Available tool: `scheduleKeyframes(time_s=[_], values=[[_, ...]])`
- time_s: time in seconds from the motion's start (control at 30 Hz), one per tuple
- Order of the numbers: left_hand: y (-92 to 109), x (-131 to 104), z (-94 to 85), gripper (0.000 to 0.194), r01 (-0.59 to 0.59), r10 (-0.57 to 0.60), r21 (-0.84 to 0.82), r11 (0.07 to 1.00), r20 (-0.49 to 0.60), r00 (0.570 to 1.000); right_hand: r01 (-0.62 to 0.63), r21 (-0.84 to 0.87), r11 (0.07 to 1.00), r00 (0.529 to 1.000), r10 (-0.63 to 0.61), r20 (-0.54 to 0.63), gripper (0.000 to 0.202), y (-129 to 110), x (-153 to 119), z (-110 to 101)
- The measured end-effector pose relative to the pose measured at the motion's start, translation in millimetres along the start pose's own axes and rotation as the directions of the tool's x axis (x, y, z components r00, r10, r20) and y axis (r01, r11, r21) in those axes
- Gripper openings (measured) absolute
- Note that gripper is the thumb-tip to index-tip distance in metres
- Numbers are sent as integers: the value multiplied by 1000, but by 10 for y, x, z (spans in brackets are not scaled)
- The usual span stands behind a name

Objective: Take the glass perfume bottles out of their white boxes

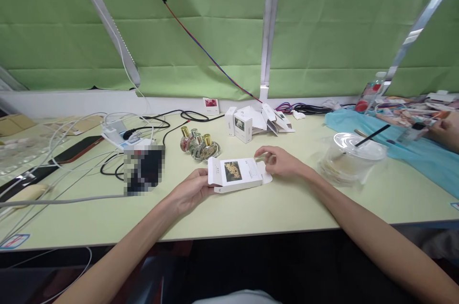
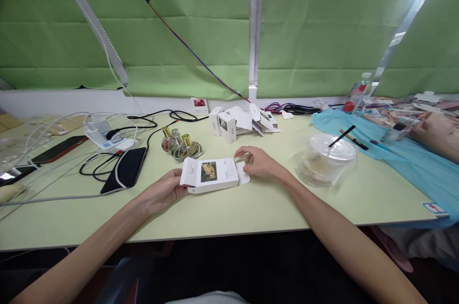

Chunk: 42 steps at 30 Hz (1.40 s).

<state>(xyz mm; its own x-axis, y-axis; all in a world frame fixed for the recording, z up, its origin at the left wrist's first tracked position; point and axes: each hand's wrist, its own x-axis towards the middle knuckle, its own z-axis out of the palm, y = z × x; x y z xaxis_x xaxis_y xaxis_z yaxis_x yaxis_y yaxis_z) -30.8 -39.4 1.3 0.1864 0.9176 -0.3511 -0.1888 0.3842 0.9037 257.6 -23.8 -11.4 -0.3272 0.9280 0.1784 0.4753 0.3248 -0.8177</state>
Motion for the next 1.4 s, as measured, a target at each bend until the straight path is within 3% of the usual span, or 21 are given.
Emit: scheduleKeyframes(time_s=[0.07,0.13,0.2,0.3,0.4,0.53,0.63,0.73,0.83,1.13,1.27,1.4], values=[[12,15,-15,17,28,-29,56,998,20,999,73,-65,995,984,-83,-159,31,-55,-22,62],[41,16,-13,14,11,-19,90,996,83,996,149,-85,985,956,-166,-244,26,-150,-59,138],[91,-4,15,13,-38,15,121,992,178,984,237,-139,961,952,-259,-166,38,-251,-101,219],[195,-67,107,20,-131,51,212,968,348,936,357,-238,903,932,-360,36,82,-344,-143,328],[283,-122,232,27,-203,56,309,929,426,903,381,-298,875,924,-374,83,104,-332,-141,395],[267,-97,359,31,-210,55,382,900,378,924,310,-373,874,945,-327,19,96,-229,-101,382],[144,-30,397,41,-262,155,399,879,280,947,257,-407,877,962,-273,18,97,-174,-82,320],[8,12,411,53,-369,306,420,829,211,928,206,-392,897,977,-211,31,100,-159,-78,271],[-40,12,422,48,-433,364,432,791,236,901,200,-366,909,979,-203,33,100,-154,-80,257],[178,173,459,36,-416,175,456,787,481,859,232,-324,917,971,-240,16,95,-120,-89,247],[203,304,513,24,-405,173,450,796,473,864,222,-323,920,973,-232,8,97,-117,-88,221],[162,377,548,24,-387,172,476,790,434,885,208,-350,913,976,-216,17,101,-113,-89,197]])
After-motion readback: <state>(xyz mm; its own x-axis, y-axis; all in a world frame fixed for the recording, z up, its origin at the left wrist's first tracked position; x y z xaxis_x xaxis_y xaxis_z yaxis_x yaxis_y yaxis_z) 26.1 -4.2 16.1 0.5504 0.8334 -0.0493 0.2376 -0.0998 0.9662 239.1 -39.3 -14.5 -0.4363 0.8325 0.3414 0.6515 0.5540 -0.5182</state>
